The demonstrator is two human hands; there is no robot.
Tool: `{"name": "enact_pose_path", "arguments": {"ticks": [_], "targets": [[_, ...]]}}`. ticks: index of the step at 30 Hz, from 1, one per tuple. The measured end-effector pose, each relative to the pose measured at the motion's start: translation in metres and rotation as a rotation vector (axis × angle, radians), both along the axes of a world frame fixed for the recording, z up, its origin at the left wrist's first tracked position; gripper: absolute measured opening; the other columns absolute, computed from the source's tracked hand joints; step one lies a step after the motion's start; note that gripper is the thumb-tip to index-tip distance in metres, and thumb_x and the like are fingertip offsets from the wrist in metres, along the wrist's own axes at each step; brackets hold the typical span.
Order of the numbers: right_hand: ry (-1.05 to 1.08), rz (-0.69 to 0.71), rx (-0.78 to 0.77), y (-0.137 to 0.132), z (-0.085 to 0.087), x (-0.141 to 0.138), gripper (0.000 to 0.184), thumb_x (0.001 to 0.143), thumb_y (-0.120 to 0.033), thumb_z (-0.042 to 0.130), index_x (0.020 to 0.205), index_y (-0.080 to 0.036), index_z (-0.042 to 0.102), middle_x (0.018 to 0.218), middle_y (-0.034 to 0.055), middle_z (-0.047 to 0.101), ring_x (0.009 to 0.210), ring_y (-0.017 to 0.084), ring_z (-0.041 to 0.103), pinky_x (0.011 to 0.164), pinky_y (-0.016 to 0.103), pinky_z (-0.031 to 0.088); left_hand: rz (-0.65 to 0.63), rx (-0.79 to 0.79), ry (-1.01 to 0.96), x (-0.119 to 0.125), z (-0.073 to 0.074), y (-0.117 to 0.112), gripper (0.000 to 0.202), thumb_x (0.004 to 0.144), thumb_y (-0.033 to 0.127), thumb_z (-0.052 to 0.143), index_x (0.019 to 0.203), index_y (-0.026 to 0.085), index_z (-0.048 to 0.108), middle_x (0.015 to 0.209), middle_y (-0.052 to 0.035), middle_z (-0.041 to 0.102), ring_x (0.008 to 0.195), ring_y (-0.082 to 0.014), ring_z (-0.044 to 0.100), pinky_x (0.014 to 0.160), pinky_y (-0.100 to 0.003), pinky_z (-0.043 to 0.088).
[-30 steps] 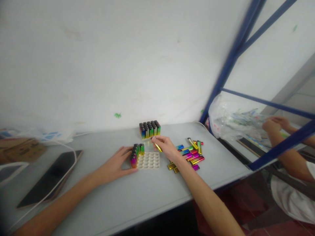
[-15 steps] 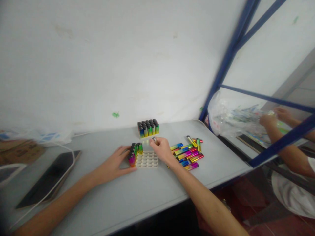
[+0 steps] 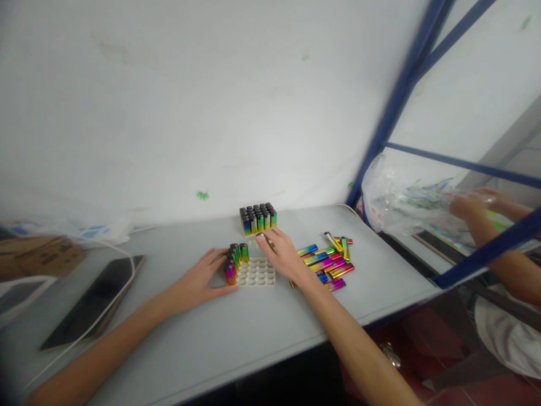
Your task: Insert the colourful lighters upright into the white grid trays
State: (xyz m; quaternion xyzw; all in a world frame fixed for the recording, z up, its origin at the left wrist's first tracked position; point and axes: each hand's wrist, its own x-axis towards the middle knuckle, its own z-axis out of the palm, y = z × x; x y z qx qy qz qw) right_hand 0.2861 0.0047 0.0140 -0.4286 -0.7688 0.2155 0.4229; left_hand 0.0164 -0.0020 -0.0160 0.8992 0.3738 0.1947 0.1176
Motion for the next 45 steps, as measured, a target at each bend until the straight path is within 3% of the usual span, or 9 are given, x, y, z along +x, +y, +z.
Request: {"name": "enact_pose_path", "arguments": {"ticks": [7,17,22,25,30,32,34,38,45], "targets": [[-0.181,0.072,-0.009,-0.002,-0.002,0.003,0.051,0.105,-0.057,0.047,0.067,-0.022,0.049,0.060,-0.0021,0.050,0.058,0.015,0.043,0.061,0.029,0.029,0.017,-0.015,0.008,0.003,0.006,-0.003,0.068,0.089,0.065,0.070,0.138,0.020,0.059,0.145,-0.0143,0.060,0.137,-0.0337,0.054,0.123,-0.053,0.038],[-0.369,0.080,0.076,-0.002,-0.012,-0.014,0.041,0.104,-0.056,0.054,0.084,-0.022,0.066,0.077,0.0055,0.067,0.065,0.017,0.054,0.063,0.028,0.031,0.001,-0.005,0.000,0.001,0.003,-0.002,0.067,0.090,0.064,0.069,0.141,0.023,0.056,0.146,-0.0131,0.059,0.138,-0.0327,0.053,0.126,-0.055,0.032],[-0.483,0.039,0.049,-0.003,-0.008,-0.012,0.046,0.100,-0.059,0.060,0.073,-0.022,0.063,0.071,0.0041,0.065,0.063,0.016,0.052,0.062,0.029,0.029,-0.006,-0.014,-0.004,0.000,0.000,0.000,0.065,0.091,0.065,0.067,0.139,0.023,0.058,0.147,-0.0138,0.059,0.139,-0.0350,0.053,0.127,-0.061,0.026],[-0.424,-0.025,0.044,0.001,-0.001,0.021,0.049,0.107,-0.055,0.046,0.076,-0.022,0.063,0.071,0.0031,0.064,0.065,0.017,0.054,0.065,0.029,0.034,-0.007,0.008,-0.009,-0.001,-0.002,0.002,0.066,0.090,0.066,0.067,0.139,0.022,0.059,0.147,-0.0143,0.060,0.137,-0.0353,0.055,0.127,-0.060,0.026],[-0.488,-0.484,0.085,0.013,-0.003,0.120,0.036,0.106,-0.040,0.045,0.100,-0.017,0.072,0.098,0.0145,0.072,0.094,0.027,0.065,0.090,0.037,0.046,-0.015,0.031,-0.013,-0.002,-0.004,0.004,0.065,0.090,0.067,0.066,0.137,0.023,0.061,0.146,-0.0136,0.061,0.136,-0.0347,0.056,0.127,-0.058,0.028],[-0.590,-0.693,0.039,0.017,-0.011,0.157,0.037,0.103,-0.038,0.048,0.112,-0.012,0.073,0.110,0.0206,0.072,0.107,0.032,0.065,0.099,0.042,0.045,-0.014,0.025,-0.004,-0.002,-0.004,0.004,0.065,0.090,0.067,0.066,0.137,0.022,0.061,0.146,-0.0146,0.061,0.136,-0.0352,0.055,0.127,-0.059,0.028],[-0.706,-0.776,-0.063,0.018,-0.018,0.182,0.044,0.101,-0.043,0.054,0.118,-0.008,0.074,0.113,0.0243,0.073,0.111,0.035,0.065,0.101,0.044,0.045,-0.009,0.016,0.009,-0.002,-0.004,0.004,0.067,0.090,0.068,0.065,0.136,0.020,0.061,0.146,-0.0160,0.060,0.137,-0.0363,0.055,0.126,-0.060,0.028],[-0.758,-0.564,-0.162,0.017,-0.023,0.187,0.045,0.104,-0.047,0.050,0.103,-0.013,0.081,0.102,0.0193,0.078,0.104,0.032,0.068,0.098,0.040,0.046,-0.007,0.025,0.007,-0.002,-0.004,0.005,0.067,0.090,0.068,0.065,0.137,0.021,0.061,0.146,-0.0161,0.060,0.136,-0.0367,0.056,0.126,-0.060,0.029],[-0.679,-0.420,-0.039,0.015,-0.022,0.132,0.036,0.105,-0.042,0.052,0.119,-0.021,0.079,0.112,0.0147,0.073,0.105,0.026,0.065,0.099,0.036,0.047,-0.003,0.028,-0.003,-0.002,-0.003,0.004,0.066,0.089,0.066,0.067,0.137,0.021,0.061,0.145,-0.0147,0.061,0.136,-0.0360,0.057,0.126,-0.059,0.030]]}}
